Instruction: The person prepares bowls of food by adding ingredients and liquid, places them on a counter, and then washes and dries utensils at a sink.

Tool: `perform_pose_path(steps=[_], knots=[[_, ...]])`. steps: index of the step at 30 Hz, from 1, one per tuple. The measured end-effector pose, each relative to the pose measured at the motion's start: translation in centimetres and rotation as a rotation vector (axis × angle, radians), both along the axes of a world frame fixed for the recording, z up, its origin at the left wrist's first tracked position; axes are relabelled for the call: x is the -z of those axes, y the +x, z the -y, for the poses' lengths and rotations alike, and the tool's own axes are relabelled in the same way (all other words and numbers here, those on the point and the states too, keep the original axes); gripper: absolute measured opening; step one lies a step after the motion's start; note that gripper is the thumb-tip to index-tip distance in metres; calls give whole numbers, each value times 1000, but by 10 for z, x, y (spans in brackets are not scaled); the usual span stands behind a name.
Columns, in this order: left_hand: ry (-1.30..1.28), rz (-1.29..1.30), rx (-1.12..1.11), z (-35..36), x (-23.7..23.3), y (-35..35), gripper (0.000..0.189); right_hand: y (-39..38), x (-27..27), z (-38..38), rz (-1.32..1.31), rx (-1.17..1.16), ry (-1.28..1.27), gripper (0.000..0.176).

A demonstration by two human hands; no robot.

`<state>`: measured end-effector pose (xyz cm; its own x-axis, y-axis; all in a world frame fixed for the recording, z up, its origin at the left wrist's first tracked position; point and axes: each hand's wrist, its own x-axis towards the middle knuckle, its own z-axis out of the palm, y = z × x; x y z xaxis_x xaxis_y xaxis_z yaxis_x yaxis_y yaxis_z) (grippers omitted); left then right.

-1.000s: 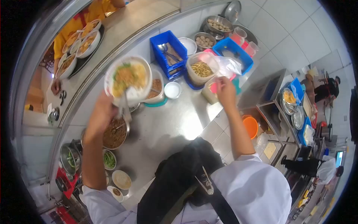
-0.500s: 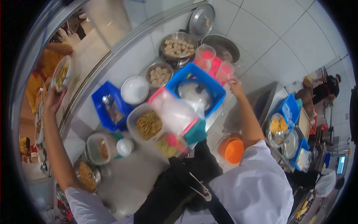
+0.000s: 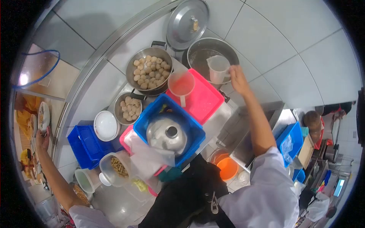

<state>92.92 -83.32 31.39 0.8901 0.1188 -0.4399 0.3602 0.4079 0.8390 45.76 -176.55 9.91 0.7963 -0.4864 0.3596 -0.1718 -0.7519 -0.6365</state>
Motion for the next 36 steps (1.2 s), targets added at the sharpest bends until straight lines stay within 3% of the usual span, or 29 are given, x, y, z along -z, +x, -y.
perform_pose_path(steps=[1,3,4,6,10,12,16,18,22,24,26,27,29,30,32,33,36], knots=[[3,-4,-12,-7,7,4,40,24,5,23,-4,-12,3,38],[70,58,-25,-7,12,7,40,67,25,55,-374,-110,-136,33],[76,61,-34,-4,12,4,40,81,39,63,-370,-120,-132,33],[96,91,-2,7,13,-3,39,107,75,77,-691,-104,-404,29],[188,160,-17,7,15,-14,37,140,125,86,-802,-89,-676,26],[200,189,-84,28,12,-31,35,154,136,82,-1017,-74,-795,27],[254,223,-36,36,6,-50,40,169,175,75,-1096,-154,-836,28],[294,116,-42,24,1,-61,50,172,197,78,-1081,-163,-782,28],[409,191,-162,32,-5,-113,67,168,196,115,-1034,-167,-636,27],[488,198,-158,38,-9,-148,68,164,195,151,-818,-416,-511,29],[590,261,-135,34,-9,-194,66,149,146,149,-584,-250,51,31],[593,300,-68,35,-13,-222,59,145,145,166,-544,-329,65,35],[746,337,-48,67,-27,-294,45,119,68,132,-311,-320,144,38],[769,323,-81,89,-41,-329,39,109,-7,83,-348,-308,319,36],[706,344,-57,72,-42,-380,35,91,-85,48,-423,-298,531,30],[717,341,4,79,-57,-409,32,81,-138,2,-387,-330,460,32],[708,270,96,39,-65,-479,29,67,-211,-63,-304,-294,390,31]])
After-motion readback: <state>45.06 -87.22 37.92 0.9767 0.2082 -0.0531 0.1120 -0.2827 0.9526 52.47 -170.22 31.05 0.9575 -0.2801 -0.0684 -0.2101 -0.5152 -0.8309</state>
